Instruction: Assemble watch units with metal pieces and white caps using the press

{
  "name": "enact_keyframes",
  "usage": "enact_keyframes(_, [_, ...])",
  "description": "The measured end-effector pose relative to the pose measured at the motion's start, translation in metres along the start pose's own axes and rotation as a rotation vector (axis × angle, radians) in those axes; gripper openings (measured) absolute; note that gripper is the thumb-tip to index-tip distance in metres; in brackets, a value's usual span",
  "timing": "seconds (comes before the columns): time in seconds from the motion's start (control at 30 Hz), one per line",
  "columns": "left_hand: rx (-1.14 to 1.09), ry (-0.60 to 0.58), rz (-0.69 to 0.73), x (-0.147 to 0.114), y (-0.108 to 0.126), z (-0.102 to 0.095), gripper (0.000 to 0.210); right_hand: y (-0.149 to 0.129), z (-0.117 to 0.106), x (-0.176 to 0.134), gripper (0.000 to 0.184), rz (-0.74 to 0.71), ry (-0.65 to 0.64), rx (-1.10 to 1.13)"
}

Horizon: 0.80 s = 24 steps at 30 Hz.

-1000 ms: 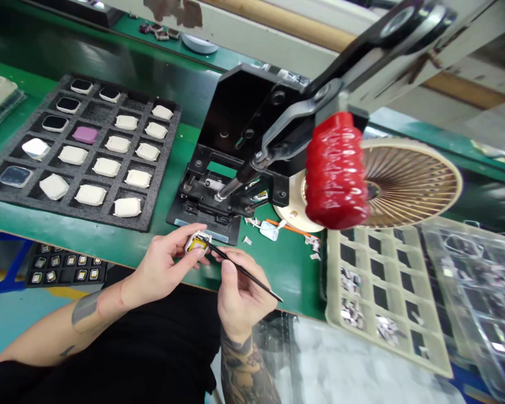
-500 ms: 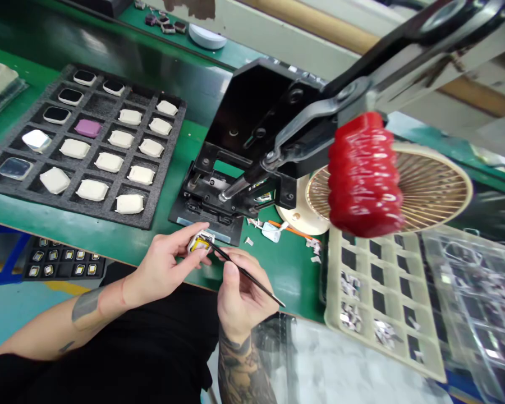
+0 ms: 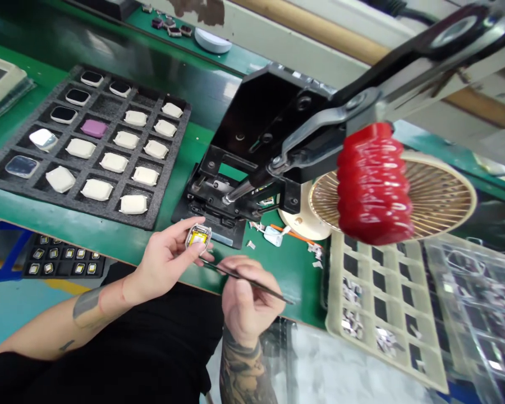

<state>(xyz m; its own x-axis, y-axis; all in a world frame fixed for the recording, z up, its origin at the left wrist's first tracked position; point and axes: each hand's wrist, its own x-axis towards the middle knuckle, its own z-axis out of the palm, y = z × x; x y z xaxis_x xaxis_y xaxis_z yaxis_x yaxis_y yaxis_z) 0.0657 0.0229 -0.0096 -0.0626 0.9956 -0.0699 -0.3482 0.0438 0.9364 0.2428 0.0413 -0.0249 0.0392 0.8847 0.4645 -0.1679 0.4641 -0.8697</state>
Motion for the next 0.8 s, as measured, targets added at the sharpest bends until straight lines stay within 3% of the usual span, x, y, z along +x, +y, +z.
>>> enact_keyframes(0.07, [-0.059,0.032,0.0,0.002,0.002,0.003,0.057,0.002,0.005,-0.001,0.015,-0.012,0.185,-0.025])
enact_keyframes(0.13, [-0.084,0.031,0.001,0.003,0.003,0.003,0.057,0.004,0.007,0.0,0.016,0.024,0.242,-0.028])
enact_keyframes(0.33, [-0.147,-0.016,-0.006,0.001,0.003,-0.004,0.056,0.007,0.005,0.002,0.009,0.139,0.144,-0.071])
enact_keyframes(0.53, [-0.129,0.09,-0.176,0.007,0.014,-0.004,0.062,-0.017,0.005,-0.002,0.011,0.095,0.107,-0.009])
enact_keyframes(0.63, [-0.055,0.088,-0.173,0.006,0.017,-0.003,0.06,-0.058,-0.034,0.002,0.023,0.027,0.081,-0.043])
enact_keyframes(0.73, [0.045,0.016,-0.125,0.001,0.012,-0.002,0.056,-0.108,-0.109,0.013,0.047,-0.108,0.09,-0.21])
enact_keyframes(0.8, [0.116,-0.016,-0.116,-0.002,0.007,-0.002,0.059,-0.13,-0.162,0.024,0.057,-0.183,0.346,-0.507])
